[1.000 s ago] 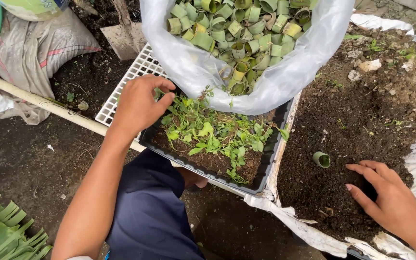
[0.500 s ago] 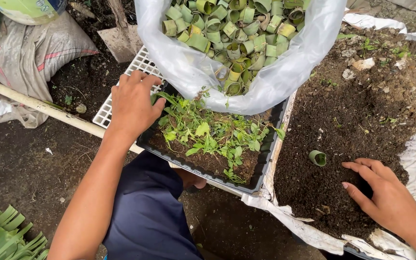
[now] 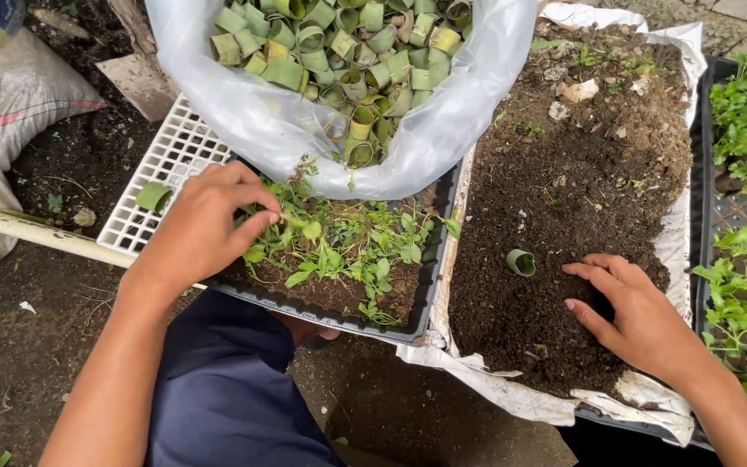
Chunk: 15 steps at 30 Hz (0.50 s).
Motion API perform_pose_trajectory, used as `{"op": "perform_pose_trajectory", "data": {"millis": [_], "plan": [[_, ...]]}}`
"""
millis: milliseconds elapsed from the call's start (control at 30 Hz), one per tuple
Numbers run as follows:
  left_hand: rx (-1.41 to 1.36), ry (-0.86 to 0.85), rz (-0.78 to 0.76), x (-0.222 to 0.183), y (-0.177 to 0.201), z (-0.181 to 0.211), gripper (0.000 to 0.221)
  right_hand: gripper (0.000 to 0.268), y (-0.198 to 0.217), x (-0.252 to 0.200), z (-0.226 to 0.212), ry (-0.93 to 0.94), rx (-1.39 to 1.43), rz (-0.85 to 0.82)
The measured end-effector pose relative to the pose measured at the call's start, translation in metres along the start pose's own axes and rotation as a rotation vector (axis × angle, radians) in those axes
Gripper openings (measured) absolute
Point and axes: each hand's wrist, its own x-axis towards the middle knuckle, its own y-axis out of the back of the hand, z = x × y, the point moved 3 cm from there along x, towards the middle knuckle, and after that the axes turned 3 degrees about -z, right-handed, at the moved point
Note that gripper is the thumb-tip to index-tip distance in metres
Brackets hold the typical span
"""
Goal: The person is wrapping the root balls of small seedlings using strips of leaves, likely for protection or transplanting.
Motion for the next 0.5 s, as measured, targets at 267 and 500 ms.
{"op": "perform_pose_trajectory", "data": {"millis": [267, 500], "plan": [[0.222, -0.093, 0.399, 0.000, -0.001, 0.006, 0.016, 0.052, -0.001, 0.002, 0.003, 0.016, -0.008, 0.015], [0.276, -0.240, -0.056, 0.052, -0.078, 0.065, 0.025, 0.051, 0.002, 0.001, -0.002, 0.040, -0.002, 0.034]]}}
